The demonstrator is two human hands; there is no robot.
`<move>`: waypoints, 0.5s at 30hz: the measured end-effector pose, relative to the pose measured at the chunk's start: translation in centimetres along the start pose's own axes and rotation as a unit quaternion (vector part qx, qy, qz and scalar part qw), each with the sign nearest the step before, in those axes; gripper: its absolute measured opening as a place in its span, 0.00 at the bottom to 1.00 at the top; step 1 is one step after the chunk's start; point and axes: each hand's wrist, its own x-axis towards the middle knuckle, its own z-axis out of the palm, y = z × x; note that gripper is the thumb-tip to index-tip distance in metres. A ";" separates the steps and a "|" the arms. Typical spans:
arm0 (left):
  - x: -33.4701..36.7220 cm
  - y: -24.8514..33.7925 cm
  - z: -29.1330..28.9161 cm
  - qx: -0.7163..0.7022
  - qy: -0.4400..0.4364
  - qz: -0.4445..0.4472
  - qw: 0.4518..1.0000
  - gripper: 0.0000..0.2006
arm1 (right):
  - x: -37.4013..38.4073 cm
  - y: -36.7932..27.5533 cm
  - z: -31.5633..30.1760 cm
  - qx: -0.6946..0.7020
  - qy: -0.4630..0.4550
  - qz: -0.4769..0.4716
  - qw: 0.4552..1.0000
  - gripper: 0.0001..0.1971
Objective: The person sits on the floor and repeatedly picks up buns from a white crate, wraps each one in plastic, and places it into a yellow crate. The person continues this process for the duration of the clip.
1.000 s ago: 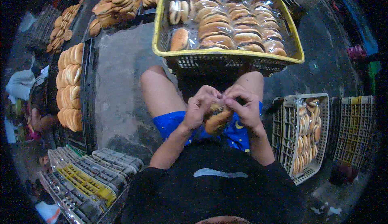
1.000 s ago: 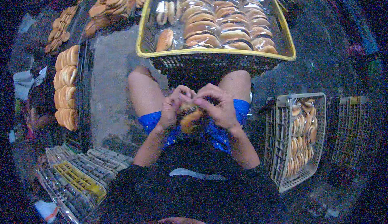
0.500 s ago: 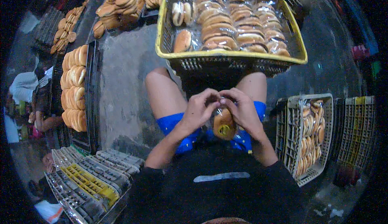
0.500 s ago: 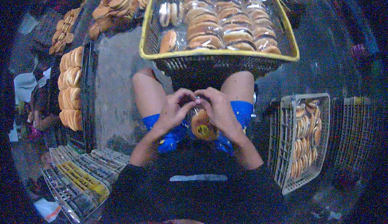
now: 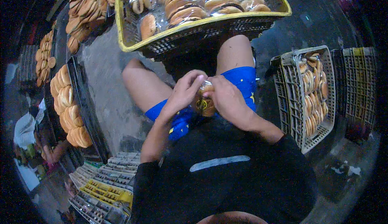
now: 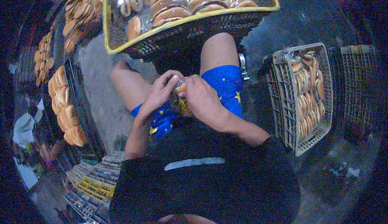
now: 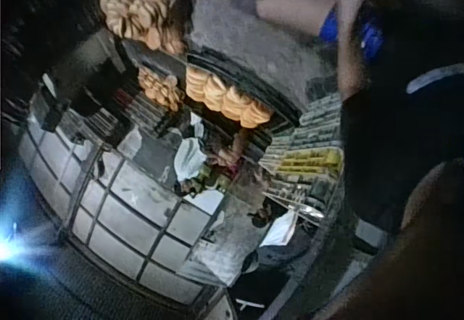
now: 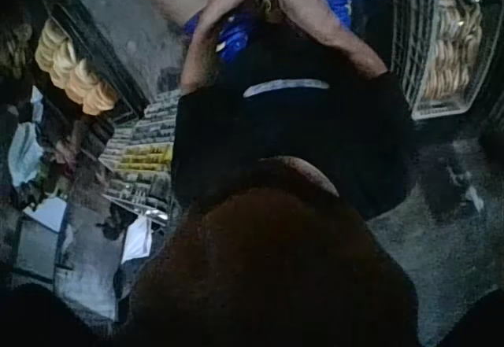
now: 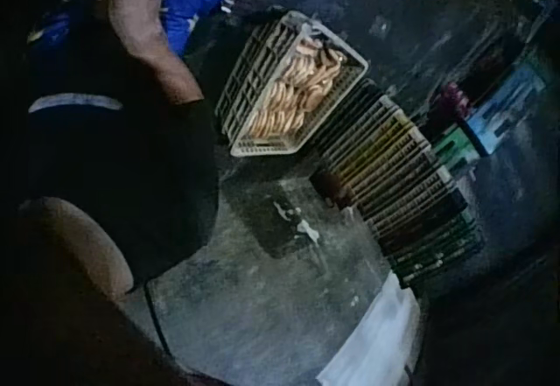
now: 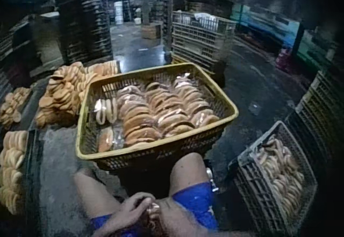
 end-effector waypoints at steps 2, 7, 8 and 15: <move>0.5 -1.0 0.6 0.040 0.025 0.156 0.987 0.16 | 0.2 0.7 -1.5 0.060 -0.002 0.031 0.998 0.25; 2.7 0.4 5.9 -0.069 0.236 0.212 0.946 0.20 | 0.4 3.9 0.3 0.119 0.305 0.042 0.944 0.36; 3.4 0.7 6.3 -0.051 0.251 0.229 0.939 0.20 | 0.4 6.6 0.1 0.115 0.303 0.084 0.942 0.36; 4.4 0.2 4.8 -0.072 0.276 0.154 0.946 0.13 | -0.8 42.2 6.8 -0.049 0.063 0.310 0.947 0.25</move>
